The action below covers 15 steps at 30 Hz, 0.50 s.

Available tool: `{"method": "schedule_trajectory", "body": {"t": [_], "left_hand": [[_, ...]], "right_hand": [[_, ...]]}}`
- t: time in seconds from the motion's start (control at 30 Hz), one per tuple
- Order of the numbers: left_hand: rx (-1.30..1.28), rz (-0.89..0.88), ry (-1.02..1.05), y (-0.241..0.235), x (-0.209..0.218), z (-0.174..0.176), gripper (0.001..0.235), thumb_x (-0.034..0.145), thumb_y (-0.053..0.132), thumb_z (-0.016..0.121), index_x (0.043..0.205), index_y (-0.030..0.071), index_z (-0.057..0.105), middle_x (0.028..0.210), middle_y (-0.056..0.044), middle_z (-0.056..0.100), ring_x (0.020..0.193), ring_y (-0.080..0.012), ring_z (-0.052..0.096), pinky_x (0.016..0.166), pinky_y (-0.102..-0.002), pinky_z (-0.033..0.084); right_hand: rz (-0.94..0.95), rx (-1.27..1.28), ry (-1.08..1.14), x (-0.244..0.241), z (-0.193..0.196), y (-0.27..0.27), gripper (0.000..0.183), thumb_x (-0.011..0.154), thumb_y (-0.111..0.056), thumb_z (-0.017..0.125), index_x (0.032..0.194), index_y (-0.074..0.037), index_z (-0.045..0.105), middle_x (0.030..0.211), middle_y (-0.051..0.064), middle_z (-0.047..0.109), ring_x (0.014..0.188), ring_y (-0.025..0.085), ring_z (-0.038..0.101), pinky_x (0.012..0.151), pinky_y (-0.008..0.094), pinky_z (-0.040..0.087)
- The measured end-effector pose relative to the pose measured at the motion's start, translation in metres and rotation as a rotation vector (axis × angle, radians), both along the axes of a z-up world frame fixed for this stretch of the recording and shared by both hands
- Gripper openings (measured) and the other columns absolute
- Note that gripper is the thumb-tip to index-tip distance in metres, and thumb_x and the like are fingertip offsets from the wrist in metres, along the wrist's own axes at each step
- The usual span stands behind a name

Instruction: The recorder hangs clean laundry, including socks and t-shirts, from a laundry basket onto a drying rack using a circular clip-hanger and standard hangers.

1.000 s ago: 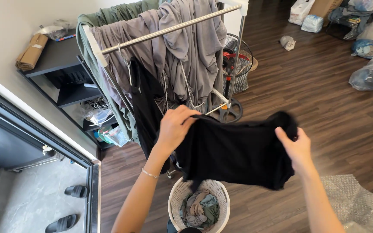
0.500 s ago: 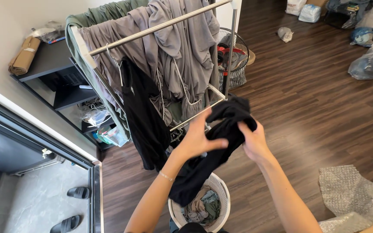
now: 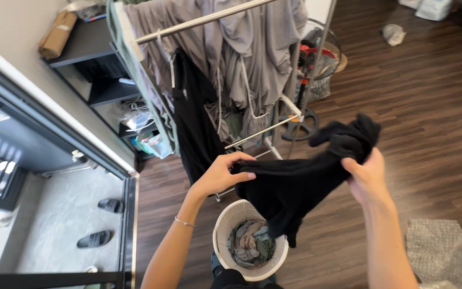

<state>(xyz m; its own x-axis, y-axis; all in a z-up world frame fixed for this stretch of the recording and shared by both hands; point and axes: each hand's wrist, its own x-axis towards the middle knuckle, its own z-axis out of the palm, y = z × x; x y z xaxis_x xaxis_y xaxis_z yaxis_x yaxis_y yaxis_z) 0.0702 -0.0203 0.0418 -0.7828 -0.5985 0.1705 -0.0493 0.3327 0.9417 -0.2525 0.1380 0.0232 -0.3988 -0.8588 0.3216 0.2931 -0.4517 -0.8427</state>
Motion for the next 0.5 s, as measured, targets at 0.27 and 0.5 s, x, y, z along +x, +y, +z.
{"method": "schedule_trajectory", "body": {"t": [0.27,0.5], "left_hand": [[-0.496,0.246,-0.063,0.019,0.038,0.023,0.028,0.098,0.017,0.068,0.123,0.005,0.071,0.102,-0.012,0.074,0.091,-0.0284,0.07,0.082,-0.035,0.054],[-0.825,0.644,-0.059,0.036,0.095,0.03,0.029,0.092,0.017,0.071,0.12,0.006,0.07,0.095,-0.009,0.072,0.075,-0.0282,0.067,0.066,-0.037,0.052]], "right_hand": [[-0.065,-0.016,-0.243,0.015,0.002,0.013,0.049,0.096,0.001,0.07,0.143,0.003,0.055,0.136,0.017,0.064,0.128,0.03,0.063,0.114,0.045,0.049],[-0.058,-0.195,-0.078,0.062,0.025,0.013,0.051,0.1,0.004,0.067,0.15,-0.001,0.053,0.14,0.014,0.063,0.136,0.027,0.062,0.123,0.044,0.046]]}}
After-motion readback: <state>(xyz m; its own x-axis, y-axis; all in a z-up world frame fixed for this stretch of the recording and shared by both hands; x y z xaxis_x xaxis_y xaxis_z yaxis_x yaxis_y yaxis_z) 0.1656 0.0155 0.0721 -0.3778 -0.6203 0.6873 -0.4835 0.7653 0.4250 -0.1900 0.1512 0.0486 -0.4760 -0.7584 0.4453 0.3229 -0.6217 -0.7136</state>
